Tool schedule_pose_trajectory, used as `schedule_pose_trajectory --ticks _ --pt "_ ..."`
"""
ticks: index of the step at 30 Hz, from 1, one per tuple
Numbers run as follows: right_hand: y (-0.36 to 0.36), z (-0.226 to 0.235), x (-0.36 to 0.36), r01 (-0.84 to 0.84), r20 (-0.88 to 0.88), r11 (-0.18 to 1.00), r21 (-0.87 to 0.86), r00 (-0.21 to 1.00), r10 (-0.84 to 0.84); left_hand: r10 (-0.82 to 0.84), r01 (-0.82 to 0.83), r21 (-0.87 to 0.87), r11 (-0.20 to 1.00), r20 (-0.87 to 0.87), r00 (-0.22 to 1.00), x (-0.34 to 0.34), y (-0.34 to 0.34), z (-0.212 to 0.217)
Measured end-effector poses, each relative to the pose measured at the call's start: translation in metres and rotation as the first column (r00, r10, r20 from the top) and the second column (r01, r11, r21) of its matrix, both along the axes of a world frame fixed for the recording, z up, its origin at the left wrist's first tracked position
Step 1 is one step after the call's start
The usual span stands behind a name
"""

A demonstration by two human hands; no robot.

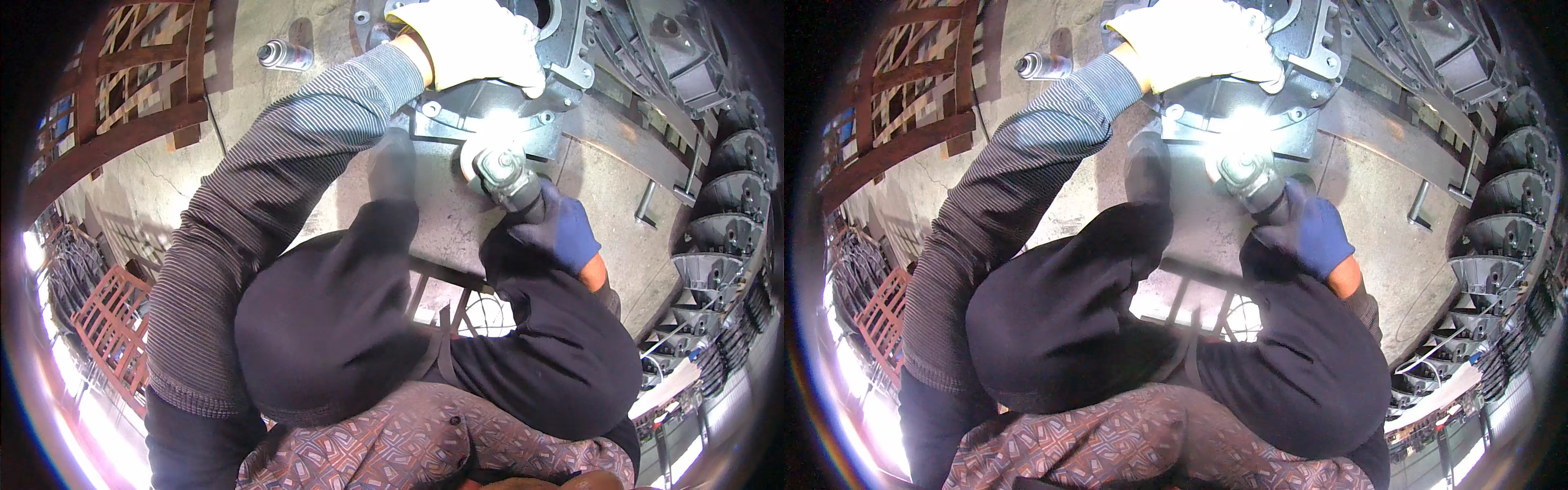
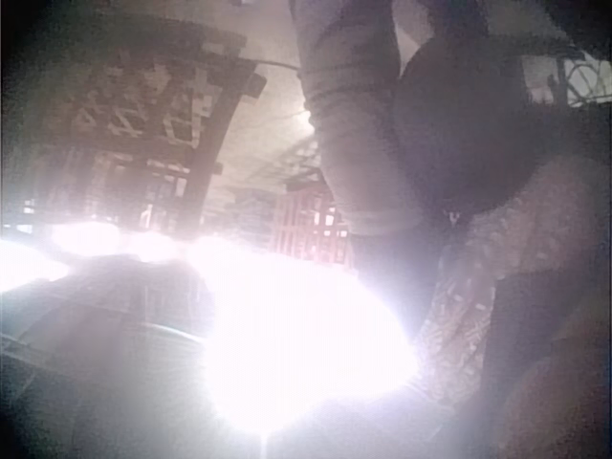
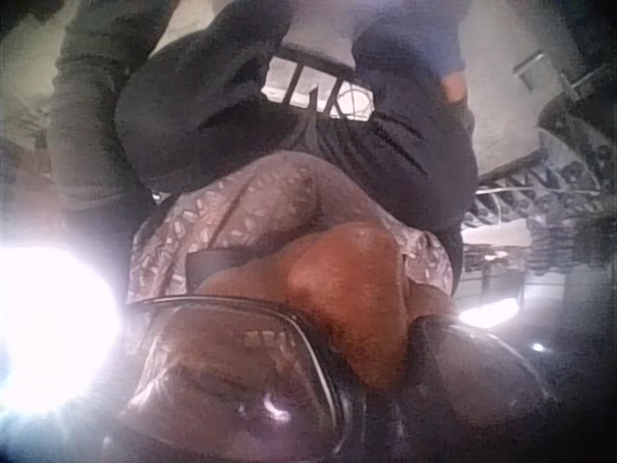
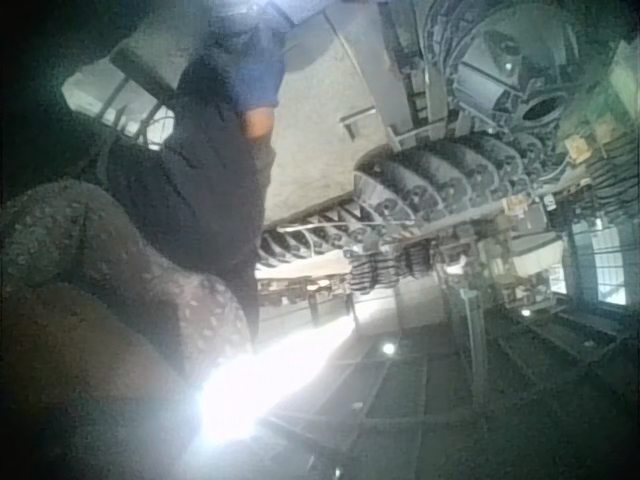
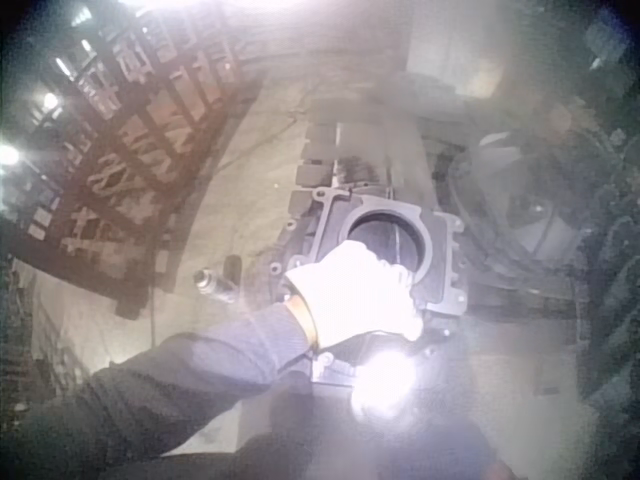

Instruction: The person picks up a metal part from a rack, sits on the floor, and uses an angle grinder to smooth its surface. After grinding, the person places the part back on the rack.

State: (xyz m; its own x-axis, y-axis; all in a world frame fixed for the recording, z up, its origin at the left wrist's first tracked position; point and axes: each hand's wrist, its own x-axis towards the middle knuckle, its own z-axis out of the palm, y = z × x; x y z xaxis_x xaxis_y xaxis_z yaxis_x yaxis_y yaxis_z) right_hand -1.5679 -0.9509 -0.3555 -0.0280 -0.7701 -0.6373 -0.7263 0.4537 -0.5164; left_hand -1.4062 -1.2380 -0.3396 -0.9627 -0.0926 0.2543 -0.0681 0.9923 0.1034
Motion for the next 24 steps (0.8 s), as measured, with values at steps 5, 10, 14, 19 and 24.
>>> schedule_pose_trajectory --ticks 5,10,14,19,24 --pt "0.006 0.000 0.000 -0.002 0.000 0.999 -0.039 1.000 0.002 0.009 -0.009 0.025 1.000 -0.021 1.000 0.000 0.000 -0.001" --pt "-0.004 -0.004 0.003 0.055 0.007 0.998 -0.034 0.998 -0.055 0.019 -0.020 0.008 1.000 0.024 1.000 -0.002 0.000 0.001" --pt "-0.009 -0.001 0.005 0.077 0.041 0.995 -0.059 0.996 -0.075 -0.034 0.034 -0.018 0.999 0.012 0.999 -0.002 -0.001 0.001" --pt "-0.011 -0.002 0.006 0.072 0.056 0.996 -0.056 0.996 -0.069 -0.012 0.007 0.062 0.998 0.083 0.996 -0.001 -0.002 0.003" --pt "-0.011 -0.002 0.005 0.052 0.045 0.997 -0.061 0.998 -0.049 -0.009 0.003 0.063 0.998 0.094 0.996 -0.003 -0.001 0.005"
